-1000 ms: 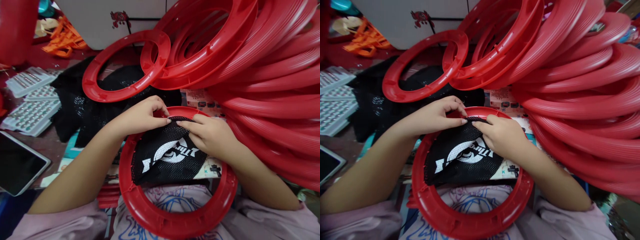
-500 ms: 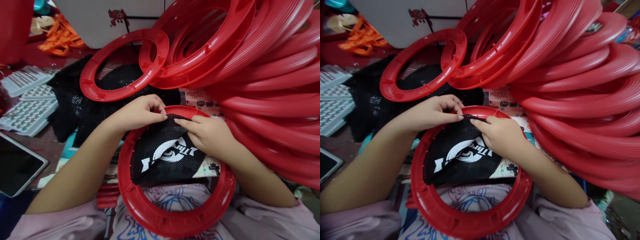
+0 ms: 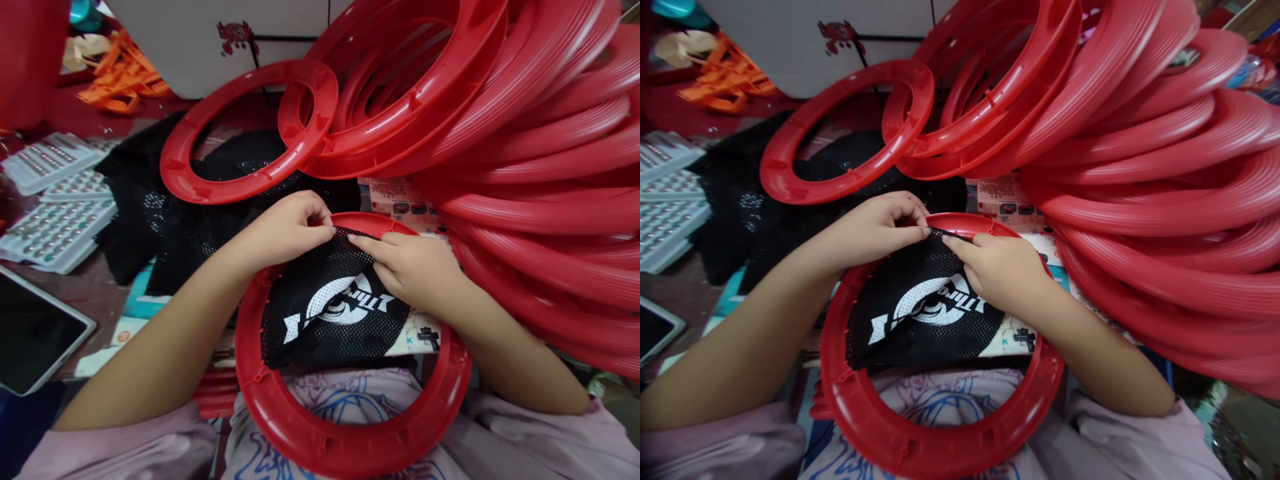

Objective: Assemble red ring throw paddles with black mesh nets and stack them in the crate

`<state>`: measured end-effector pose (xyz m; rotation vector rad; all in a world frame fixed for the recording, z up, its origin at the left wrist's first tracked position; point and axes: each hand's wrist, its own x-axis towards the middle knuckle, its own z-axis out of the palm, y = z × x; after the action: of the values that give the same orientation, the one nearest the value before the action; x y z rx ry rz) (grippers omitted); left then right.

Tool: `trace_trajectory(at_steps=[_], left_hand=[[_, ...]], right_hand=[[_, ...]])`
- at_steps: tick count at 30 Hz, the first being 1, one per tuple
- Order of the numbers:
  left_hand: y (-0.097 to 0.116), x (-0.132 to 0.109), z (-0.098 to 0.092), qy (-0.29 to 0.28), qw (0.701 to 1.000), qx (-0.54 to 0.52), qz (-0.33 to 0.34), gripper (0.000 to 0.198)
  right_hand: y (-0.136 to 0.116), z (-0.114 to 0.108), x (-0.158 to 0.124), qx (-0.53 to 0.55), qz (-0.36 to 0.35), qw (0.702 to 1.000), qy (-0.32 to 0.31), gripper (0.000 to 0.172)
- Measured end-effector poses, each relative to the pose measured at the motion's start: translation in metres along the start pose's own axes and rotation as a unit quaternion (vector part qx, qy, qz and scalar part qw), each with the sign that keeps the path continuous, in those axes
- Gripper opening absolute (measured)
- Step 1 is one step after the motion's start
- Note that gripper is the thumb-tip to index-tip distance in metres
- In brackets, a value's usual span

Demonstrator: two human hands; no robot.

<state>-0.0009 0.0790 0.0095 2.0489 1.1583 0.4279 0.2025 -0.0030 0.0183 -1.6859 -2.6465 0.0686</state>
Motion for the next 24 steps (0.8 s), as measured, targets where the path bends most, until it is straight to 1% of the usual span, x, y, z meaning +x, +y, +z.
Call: trace_trajectory(at_steps=[8, 12, 17, 19, 21, 22, 23, 24], left_hand=[[0.005, 0.003, 0.004, 0.002, 0.999, 0.039, -0.004, 0.011], [0.003, 0.003, 0.005, 0.006, 1.000, 0.030, 0.000, 0.013], [-0.001, 0.000, 0.006, 0.005, 1.000, 0.026, 0.012, 0.012], [-0.001, -0.002, 0.008, 0.024, 0.998, 0.040, 0.038, 0.012], [0.000, -0.005, 0.011, 0.055, 0.991, 0.066, 0.098, 0.016], [0.000, -0.007, 0.012, 0.061, 0.986, 0.082, 0.135, 0.018], [0.000, -0.008, 0.013, 0.054, 0.979, 0.096, 0.171, 0.019], [0.000, -0.010, 0.014, 0.034, 0.973, 0.109, 0.201, 0.020]], right_hand=[[-0.004, -0.001, 0.001, -0.014, 0.020, 0.999, -0.022, 0.047], [-0.005, -0.003, -0.001, -0.017, 0.031, 0.999, -0.016, 0.044], [-0.004, -0.005, -0.004, -0.018, 0.025, 0.999, -0.017, 0.041], [-0.001, -0.006, -0.005, 0.003, 0.026, 0.999, -0.019, 0.041], [0.004, -0.007, -0.004, 0.039, 0.018, 0.999, -0.025, 0.041], [0.006, -0.007, -0.004, 0.059, 0.011, 0.998, -0.027, 0.042], [0.009, -0.008, -0.004, 0.079, 0.006, 0.997, -0.026, 0.042], [0.011, -0.008, -0.003, 0.097, 0.004, 0.995, -0.022, 0.042]])
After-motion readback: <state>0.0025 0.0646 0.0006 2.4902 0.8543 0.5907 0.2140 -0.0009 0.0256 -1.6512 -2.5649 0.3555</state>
